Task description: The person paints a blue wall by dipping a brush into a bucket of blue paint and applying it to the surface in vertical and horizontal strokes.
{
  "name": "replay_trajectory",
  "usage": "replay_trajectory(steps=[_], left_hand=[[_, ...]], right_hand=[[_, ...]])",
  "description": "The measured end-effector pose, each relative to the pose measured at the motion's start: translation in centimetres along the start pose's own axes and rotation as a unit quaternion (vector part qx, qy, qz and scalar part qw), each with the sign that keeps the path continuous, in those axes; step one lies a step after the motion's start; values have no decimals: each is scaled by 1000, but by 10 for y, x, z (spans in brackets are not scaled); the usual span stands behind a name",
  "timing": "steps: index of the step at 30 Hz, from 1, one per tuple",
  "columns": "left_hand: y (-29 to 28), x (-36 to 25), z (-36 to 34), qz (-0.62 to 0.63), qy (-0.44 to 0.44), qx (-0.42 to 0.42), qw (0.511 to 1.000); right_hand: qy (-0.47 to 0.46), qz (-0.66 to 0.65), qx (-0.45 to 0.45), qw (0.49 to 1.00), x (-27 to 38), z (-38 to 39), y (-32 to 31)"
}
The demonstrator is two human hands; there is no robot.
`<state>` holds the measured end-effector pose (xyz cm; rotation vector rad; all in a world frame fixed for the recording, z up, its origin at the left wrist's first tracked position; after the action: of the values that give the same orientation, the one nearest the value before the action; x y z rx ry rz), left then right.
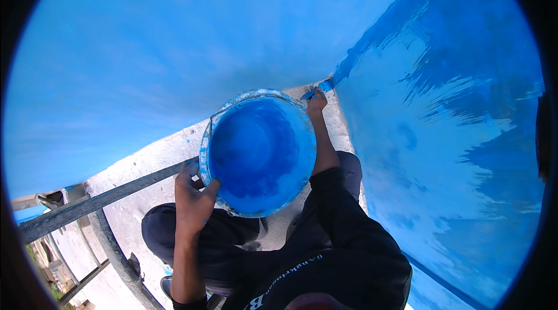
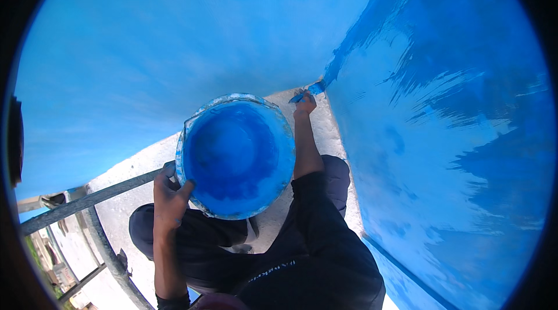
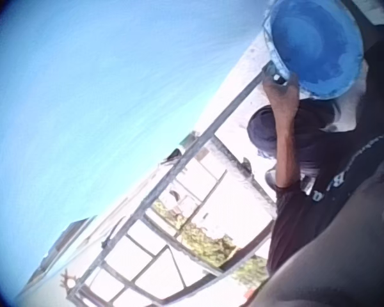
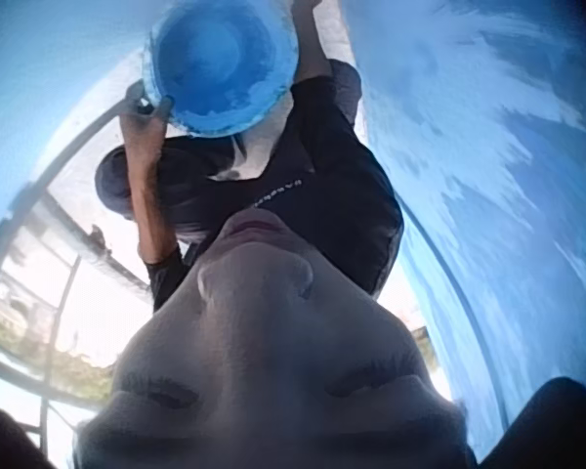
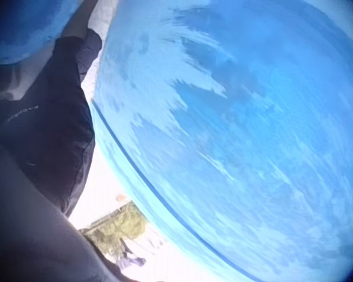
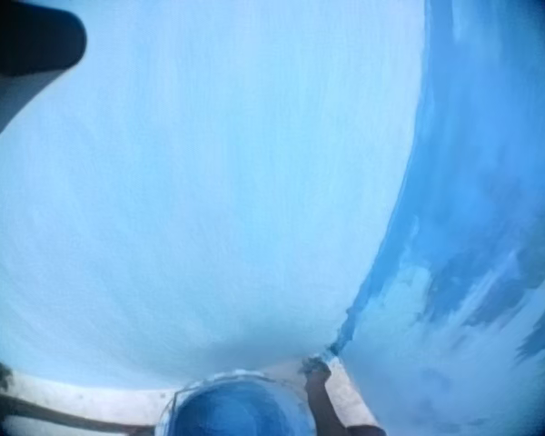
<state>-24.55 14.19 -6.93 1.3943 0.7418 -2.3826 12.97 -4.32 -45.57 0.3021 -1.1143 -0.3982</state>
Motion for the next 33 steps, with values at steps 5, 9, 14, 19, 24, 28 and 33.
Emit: replay_trajectory(steps=[5,9,14,19,24,28,33], left_hand=[[5,-12,-1,40,18,32,999],[3,-2,-2,32,40,10,999],[4,-8,4,22,46,11,999],[1,-12,5,10,6,20,1000],[5,-8,3,25,32,17,999],[8,-16,3,30,32,28,999],[2,-10,7,-1,12,9,1000]], right_hand=[[75,-85,80,990,-4,-53,-35],[41,-123,72,989,20,-39,-4],[-210,-2,117,971,59,34,55],[-236,28,78,968,75,35,55],[-26,-41,-2,999,20,3,1],[78,-100,20,992,25,-29,-29],[-60,-119,-13,991,85,33,57]])
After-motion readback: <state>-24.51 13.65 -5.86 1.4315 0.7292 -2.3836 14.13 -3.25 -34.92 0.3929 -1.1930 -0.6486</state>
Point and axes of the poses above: each hand's wrist, its own z-axis away from the middle knuckle, its own y-axis out of the palm, x = y × z, the point moved 3 cm from there along -z, towards the middle knuckle, and after that the axes turned 7 degrees about x, right-handed, at the moved point
